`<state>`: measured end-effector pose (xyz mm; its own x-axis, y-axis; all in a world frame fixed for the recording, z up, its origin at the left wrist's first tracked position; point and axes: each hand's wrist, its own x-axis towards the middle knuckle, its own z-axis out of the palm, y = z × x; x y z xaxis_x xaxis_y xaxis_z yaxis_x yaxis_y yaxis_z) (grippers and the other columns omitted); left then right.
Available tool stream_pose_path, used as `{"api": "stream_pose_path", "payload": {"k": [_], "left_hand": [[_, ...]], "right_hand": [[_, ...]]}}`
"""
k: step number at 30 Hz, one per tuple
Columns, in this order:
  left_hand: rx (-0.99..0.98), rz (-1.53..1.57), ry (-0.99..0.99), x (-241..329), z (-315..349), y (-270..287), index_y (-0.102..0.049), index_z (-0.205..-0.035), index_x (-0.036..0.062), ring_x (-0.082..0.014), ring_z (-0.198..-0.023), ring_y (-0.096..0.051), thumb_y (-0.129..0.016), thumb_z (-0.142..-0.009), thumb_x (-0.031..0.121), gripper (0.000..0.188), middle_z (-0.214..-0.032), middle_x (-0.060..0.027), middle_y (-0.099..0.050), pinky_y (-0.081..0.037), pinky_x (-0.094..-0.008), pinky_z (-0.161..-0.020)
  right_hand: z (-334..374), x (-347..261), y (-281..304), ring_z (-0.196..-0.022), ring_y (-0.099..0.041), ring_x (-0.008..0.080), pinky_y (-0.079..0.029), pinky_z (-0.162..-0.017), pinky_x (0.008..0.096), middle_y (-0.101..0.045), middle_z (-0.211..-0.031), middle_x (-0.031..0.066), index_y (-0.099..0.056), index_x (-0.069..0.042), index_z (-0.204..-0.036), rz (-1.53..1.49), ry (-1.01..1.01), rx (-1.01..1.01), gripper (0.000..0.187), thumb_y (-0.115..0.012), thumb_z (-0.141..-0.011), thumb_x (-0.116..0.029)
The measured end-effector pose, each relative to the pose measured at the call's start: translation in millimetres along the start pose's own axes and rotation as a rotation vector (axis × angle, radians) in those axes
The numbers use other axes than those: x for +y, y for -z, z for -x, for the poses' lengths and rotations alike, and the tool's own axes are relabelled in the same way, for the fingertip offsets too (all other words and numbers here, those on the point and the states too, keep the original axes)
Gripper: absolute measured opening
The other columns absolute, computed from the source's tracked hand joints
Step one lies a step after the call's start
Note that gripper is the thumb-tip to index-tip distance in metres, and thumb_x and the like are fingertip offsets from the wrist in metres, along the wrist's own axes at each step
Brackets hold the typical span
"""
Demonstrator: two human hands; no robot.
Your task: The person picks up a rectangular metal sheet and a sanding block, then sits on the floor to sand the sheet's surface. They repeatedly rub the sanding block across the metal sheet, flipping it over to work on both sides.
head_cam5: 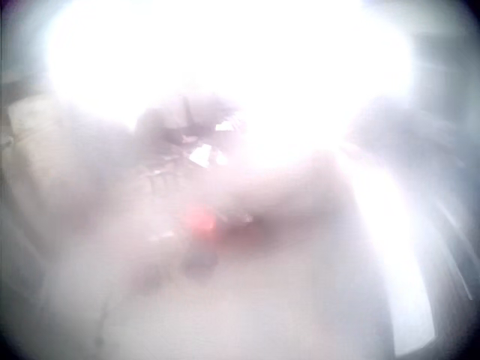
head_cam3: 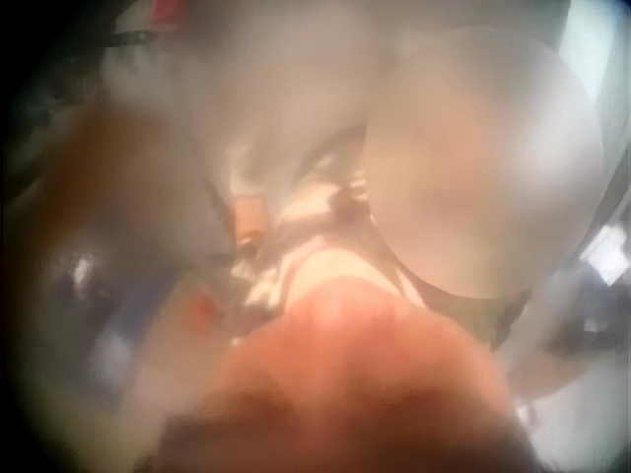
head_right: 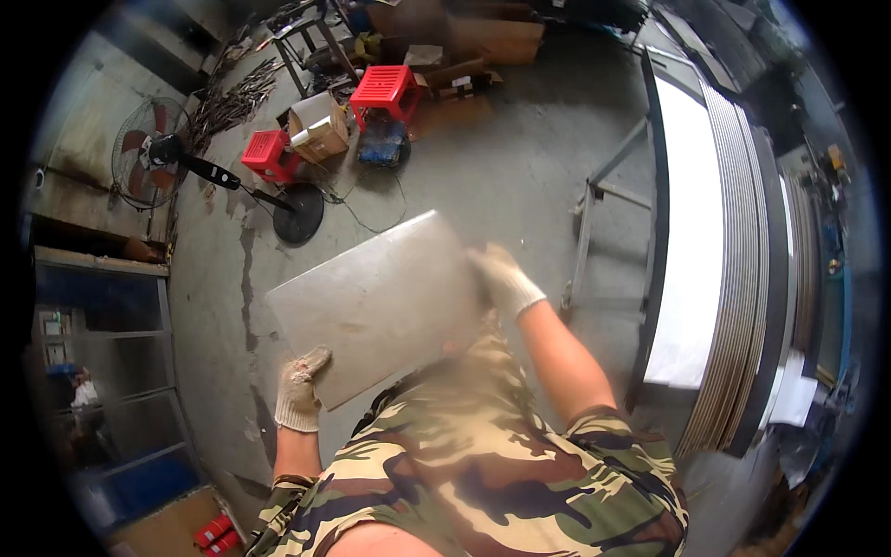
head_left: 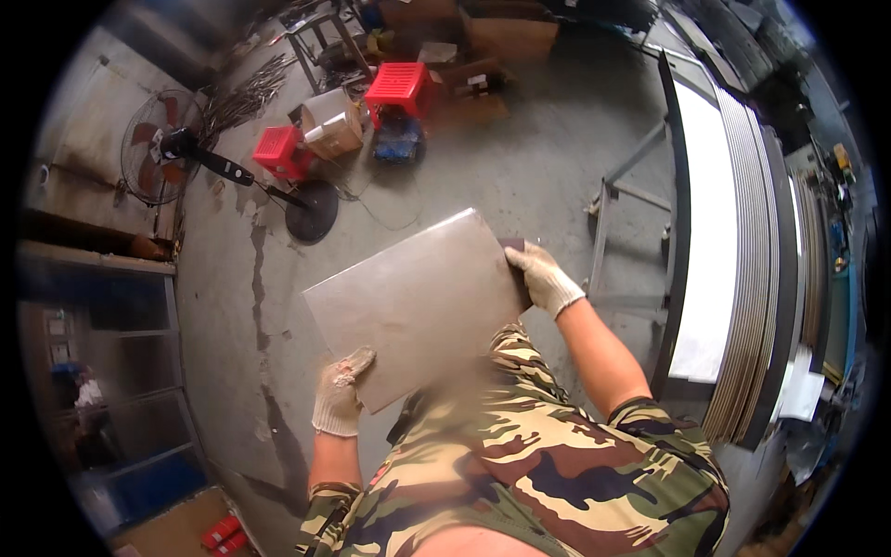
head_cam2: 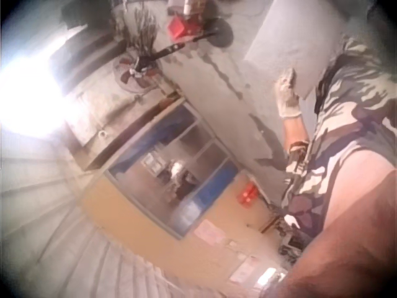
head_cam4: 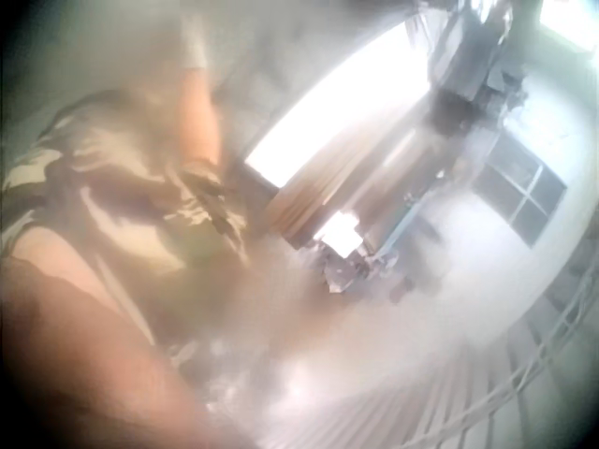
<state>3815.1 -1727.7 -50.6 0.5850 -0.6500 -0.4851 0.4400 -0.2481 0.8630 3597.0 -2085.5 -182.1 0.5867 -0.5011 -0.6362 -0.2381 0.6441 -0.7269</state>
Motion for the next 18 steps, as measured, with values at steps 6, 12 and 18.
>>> {"api": "stream_pose_path", "payload": {"k": [6,12,18], "left_hand": [[0.185,0.041,0.302,61,-91,-87,-0.068,-0.122,-0.0096,-0.0254,-0.103,-0.072,-0.073,-0.092,0.013,0.038,-0.117,-0.0159,-0.073,-0.06,-0.0372,-0.09],[0.134,0.128,0.284,76,-171,-125,-0.065,-0.124,-0.0066,-0.0223,-0.098,-0.071,-0.074,-0.094,0.015,0.038,-0.11,-0.0139,-0.072,-0.06,-0.0376,-0.086],[0.162,0.195,0.376,77,-285,-143,-0.058,-0.134,-0.0049,-0.0227,-0.101,-0.069,-0.074,-0.096,0.025,0.05,-0.115,-0.0119,-0.069,-0.06,-0.0393,-0.087]], "right_hand": [[-49,-31,21,-0.1,-0.069,0.0222,-0.058,-0.089,0.0394,-0.073,-0.114,0.008,-0.067,-0.003,-0.126,-0.186,-0.23,0.155,0.027,-0.055,-0.104,-0.013],[-101,-98,49,-0.096,-0.069,0.021,-0.057,-0.085,0.0378,-0.072,-0.112,0.0084,-0.068,-0.003,-0.12,-0.066,-0.228,0.316,0.022,-0.057,-0.104,-0.012],[-197,-180,67,-0.092,-0.069,0.0182,-0.057,-0.081,0.0352,-0.074,-0.107,0.0063,-0.069,-0.001,-0.118,0.151,-0.105,0.351,0.022,-0.06,-0.102,-0.013]]}}
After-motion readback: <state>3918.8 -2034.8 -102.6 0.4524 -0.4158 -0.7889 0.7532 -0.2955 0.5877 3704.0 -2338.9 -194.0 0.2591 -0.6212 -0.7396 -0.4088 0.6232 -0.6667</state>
